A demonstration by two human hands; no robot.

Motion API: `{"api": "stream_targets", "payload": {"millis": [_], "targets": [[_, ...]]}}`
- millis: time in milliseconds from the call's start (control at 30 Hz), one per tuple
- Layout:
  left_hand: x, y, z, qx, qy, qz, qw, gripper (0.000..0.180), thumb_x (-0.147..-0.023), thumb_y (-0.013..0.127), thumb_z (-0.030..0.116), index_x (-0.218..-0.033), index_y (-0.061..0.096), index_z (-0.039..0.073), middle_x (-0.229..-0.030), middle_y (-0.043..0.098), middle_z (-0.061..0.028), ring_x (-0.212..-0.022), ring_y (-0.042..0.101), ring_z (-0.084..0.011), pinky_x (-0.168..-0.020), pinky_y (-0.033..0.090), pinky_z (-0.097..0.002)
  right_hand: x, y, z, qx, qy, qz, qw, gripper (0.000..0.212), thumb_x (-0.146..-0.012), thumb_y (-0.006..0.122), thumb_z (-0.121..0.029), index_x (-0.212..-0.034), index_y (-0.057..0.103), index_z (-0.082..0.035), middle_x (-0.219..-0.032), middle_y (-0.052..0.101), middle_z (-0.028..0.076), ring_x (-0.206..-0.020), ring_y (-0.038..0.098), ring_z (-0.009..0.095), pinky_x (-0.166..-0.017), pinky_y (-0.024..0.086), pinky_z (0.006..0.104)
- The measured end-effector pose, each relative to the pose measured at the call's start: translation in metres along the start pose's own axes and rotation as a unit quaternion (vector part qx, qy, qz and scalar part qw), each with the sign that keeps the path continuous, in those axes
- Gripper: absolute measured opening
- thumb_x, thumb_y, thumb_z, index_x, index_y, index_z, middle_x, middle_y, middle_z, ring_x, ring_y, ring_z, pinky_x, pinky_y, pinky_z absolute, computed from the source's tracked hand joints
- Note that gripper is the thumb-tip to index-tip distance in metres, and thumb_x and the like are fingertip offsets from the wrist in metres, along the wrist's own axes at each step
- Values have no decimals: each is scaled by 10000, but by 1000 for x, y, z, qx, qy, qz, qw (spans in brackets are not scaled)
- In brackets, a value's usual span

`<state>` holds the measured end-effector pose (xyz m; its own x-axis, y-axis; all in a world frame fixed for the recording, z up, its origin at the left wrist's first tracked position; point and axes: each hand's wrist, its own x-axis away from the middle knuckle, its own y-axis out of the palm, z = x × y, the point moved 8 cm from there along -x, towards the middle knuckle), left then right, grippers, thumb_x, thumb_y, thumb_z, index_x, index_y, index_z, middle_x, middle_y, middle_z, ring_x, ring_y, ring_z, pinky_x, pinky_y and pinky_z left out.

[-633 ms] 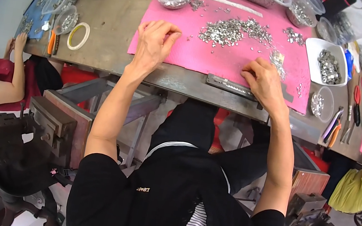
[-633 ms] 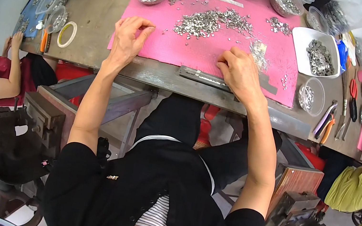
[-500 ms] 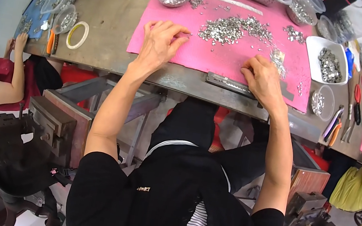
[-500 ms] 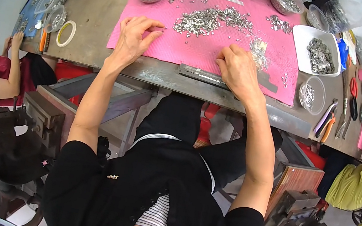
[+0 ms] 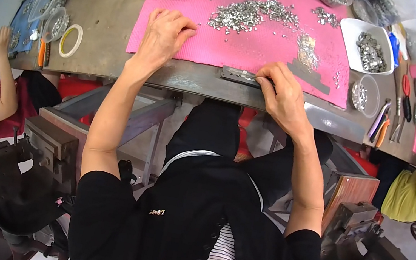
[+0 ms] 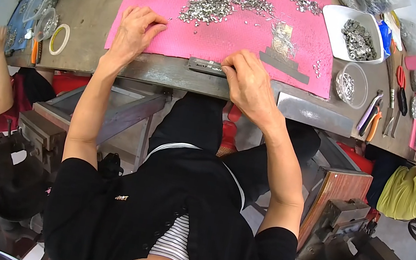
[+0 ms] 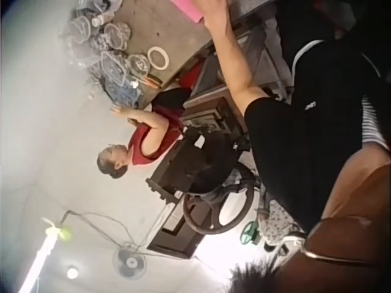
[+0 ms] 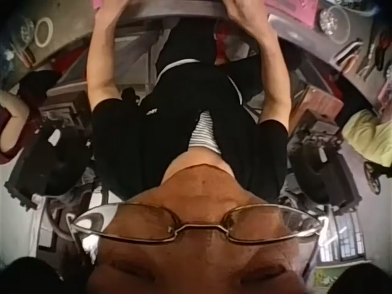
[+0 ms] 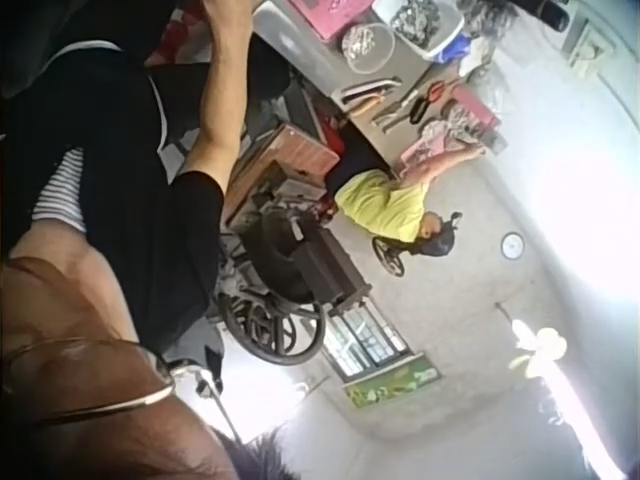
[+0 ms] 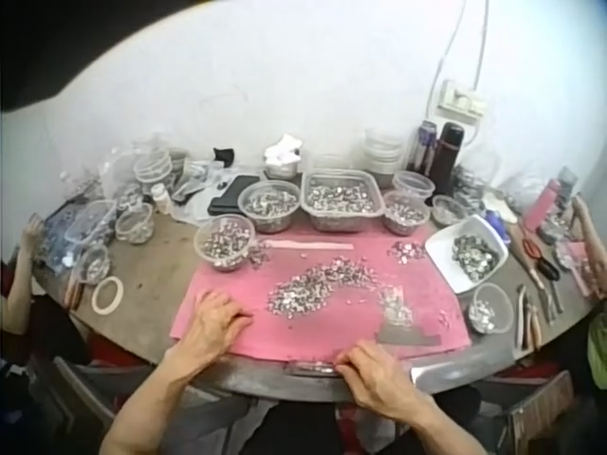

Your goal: Assembling small metal components onto a strip and using a manual press to secure them.

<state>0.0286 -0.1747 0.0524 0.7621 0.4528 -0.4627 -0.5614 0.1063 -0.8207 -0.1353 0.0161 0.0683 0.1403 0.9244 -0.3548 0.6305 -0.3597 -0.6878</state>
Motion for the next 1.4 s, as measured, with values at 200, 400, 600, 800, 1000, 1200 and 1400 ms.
{"api": "stream_targets", "payload": {"millis": [200, 400, 600, 800, 1000, 1200, 1400], "targets": [[1, -1, 1, -19, -1, 5, 1000, 94, -873, 739, 152, -907, 719, 67, -856, 642, -61, -870, 606, -243, -940, 394, -407, 4, 5, -5, 53, -44, 33, 997, 97, -868, 672, 9, -936, 604, -4, -918, 599, 137, -862, 606, 338, -782, 492, 424], [4, -5, 5, -22, 4, 28, 999, 95, -865, 742, 141, -902, 710, 59, -839, 635, -69, -855, 605, -251, -928, 389, -405, 5, 5, -8, 67, -52, 36, 996, 114, -855, 677, 13, -939, 602, -5, -904, 589, 137, -843, 603, 330, -770, 493, 419], [13, 3, 32, 149, -79, 53, 984, 83, -915, 702, 74, -974, 674, 22, -888, 669, -108, -812, 638, -251, -800, 495, -366, 7, 7, -16, 110, -74, 53, 990, 128, -846, 695, 1, -933, 602, -11, -904, 582, 125, -836, 599, 316, -760, 489, 404], [24, 34, 89, 289, -88, 38, 952, 65, -961, 651, 40, -1017, 643, 7, -892, 659, -104, -794, 628, -200, -751, 510, -334, 11, 6, -26, 183, -121, 68, 973, 154, -835, 720, -15, -968, 645, -5, -962, 625, 105, -855, 614, 289, -770, 488, 398], [22, 46, 111, 292, -21, 73, 953, 97, -893, 663, -14, -972, 607, -2, -931, 637, -132, -868, 610, -321, -793, 489, -398, 11, -10, -7, 50, -50, 65, 995, 176, -849, 728, -1, -1021, 717, -32, -983, 698, 113, -882, 663, 301, -788, 519, 389], [19, 45, 118, 253, 10, 80, 964, 134, -855, 690, -6, -954, 600, 11, -909, 617, -127, -866, 601, -330, -798, 484, -433, 14, -17, -1, 34, -8, 93, 995, 162, -869, 713, 14, -1026, 725, -26, -941, 706, 123, -842, 669, 292, -758, 515, 371], [22, 35, 132, 130, 56, 102, 985, 143, -839, 724, 57, -955, 640, 51, -930, 628, -101, -922, 617, -312, -1012, 457, -514, 11, -16, -1, 41, -10, 114, 993, 134, -864, 715, -1, -993, 715, -38, -855, 666, 100, -778, 636, 288, -730, 482, 382]]}}
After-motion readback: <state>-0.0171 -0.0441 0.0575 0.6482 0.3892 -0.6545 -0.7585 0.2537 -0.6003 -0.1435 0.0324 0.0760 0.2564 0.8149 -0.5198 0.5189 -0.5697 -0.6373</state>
